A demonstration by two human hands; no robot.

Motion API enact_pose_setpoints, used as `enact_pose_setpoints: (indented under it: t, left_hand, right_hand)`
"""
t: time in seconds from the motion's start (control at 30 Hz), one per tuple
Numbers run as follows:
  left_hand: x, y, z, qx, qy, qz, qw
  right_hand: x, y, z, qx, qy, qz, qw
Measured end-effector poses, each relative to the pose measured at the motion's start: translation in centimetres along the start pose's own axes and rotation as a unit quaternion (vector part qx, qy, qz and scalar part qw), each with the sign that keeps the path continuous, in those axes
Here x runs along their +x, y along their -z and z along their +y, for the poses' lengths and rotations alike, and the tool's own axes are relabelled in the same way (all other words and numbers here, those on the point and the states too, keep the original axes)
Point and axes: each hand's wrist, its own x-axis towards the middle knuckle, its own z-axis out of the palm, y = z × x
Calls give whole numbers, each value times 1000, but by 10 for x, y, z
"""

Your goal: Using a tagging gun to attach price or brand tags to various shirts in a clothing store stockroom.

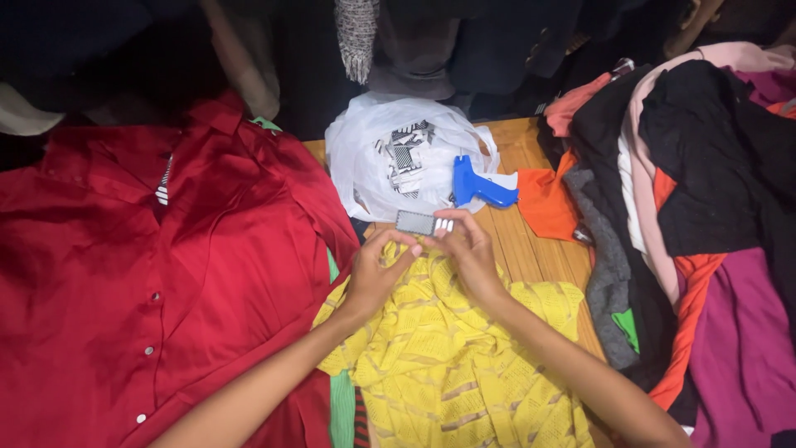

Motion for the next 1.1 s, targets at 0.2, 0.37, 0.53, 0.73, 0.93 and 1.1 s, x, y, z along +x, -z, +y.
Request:
enact_pose_setpoints:
  t: [0.2, 0.37, 0.53, 0.73, 0.93, 1.1]
  left_hand:
    - [-1, -1, -24, 20, -8, 30, 999]
    - [-3, -2, -68, 20, 11, 26, 999]
    - [-3, -1, -58, 9, 15, 13, 1000]
    - [-4, 0, -22, 0, 7, -19, 1000]
    - [-2, -2, -27, 30, -24, -45, 998]
    - [-2, -2, -50, 38, -39, -63, 997]
  right_hand:
    - [6, 9, 16, -44, 10, -97, 994]
    - [42, 51, 2, -266, 151, -108, 946]
    - [79, 99, -10, -436, 285, 3, 854]
    - [99, 126, 5, -545, 222, -24, 808]
    - [103, 125, 14, -572, 178, -56, 799]
    - [98, 121, 11, -515, 201, -63, 831]
